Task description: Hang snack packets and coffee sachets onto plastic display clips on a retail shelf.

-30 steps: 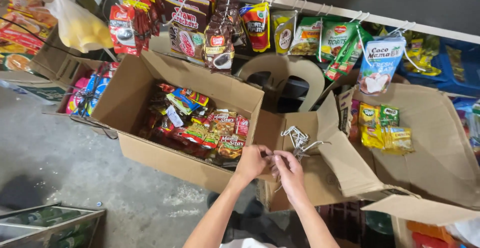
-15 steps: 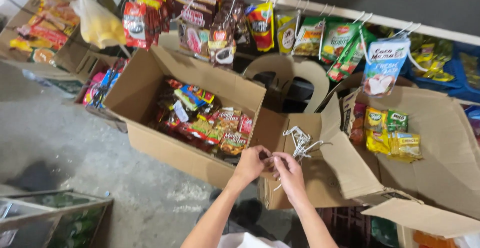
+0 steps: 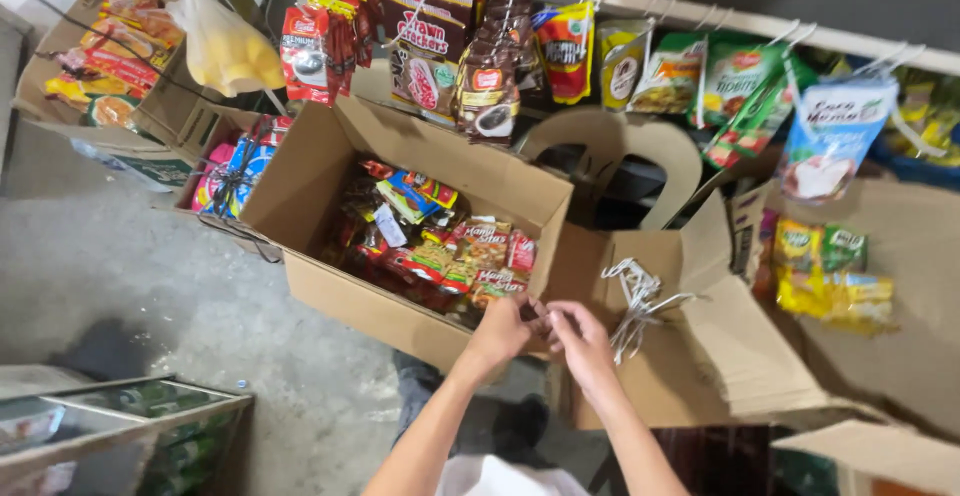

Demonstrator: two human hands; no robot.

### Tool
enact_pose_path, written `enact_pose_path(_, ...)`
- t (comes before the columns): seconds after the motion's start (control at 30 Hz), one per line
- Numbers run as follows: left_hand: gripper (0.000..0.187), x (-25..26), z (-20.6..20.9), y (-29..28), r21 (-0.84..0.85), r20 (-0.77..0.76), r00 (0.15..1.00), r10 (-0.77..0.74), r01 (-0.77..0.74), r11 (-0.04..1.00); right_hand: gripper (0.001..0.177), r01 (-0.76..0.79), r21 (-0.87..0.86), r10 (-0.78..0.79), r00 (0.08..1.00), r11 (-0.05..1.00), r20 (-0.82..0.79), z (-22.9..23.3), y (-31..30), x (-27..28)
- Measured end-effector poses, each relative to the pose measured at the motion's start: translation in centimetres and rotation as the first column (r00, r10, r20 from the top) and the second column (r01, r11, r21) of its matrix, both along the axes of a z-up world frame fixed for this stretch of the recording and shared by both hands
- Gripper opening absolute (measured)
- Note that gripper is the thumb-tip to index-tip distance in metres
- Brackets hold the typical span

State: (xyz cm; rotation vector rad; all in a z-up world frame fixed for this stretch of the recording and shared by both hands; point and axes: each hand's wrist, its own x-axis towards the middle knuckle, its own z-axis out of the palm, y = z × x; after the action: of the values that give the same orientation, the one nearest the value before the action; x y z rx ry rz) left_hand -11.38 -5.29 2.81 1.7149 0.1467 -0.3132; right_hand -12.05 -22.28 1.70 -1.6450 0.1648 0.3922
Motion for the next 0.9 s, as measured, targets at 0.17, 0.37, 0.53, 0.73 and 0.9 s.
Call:
enact_pose_path(0.17, 0.017, 3.4, -4.1, 6.5, -0.134, -0.028, 0.986, -0.162, 0.157, 0.978, 0.025, 0.045, -0.036, -0.046, 0.998, 0.998, -0.033, 0.6, 5.8, 2.3)
enact_pose_path(0.37, 0.013, 7.0, -7.3, 14.2, -0.229, -0.046, 0.935, -0.351, 0.332, 0.915, 0.026, 0.006, -0.053, -0.01, 0.997, 0.999, -0.078, -2.3, 11.2, 4.9)
enact_pose_path(0.53, 0.021, 11.6, -12.6, 20.4, 0.031, -0.101, 0.93, -0.353, 0.358, 0.933, 0.025, -0.013, -0.03, 0.008, 0.988, 0.999, -0.152, -9.2, 14.7, 8.9)
enact_pose_path(0.73, 0.045, 15.2, -24.8, 23.4, 0.327, -0.39, 0.899, -0.2, 0.339, 0.882, 0.024, -0.075, -0.224, -0.03, 0.901, 0.972, -0.434, -18.4, 19.0, 13.0)
enact_pose_path(0.9, 0.055, 15.1, -25.0, 22.8, 0.249, -0.57, 0.789, -0.229, 0.432, 0.867, 0.076, 0.009, -0.28, -0.115, 0.924, 0.96, -0.366, -32.1, 20.4, 12.0)
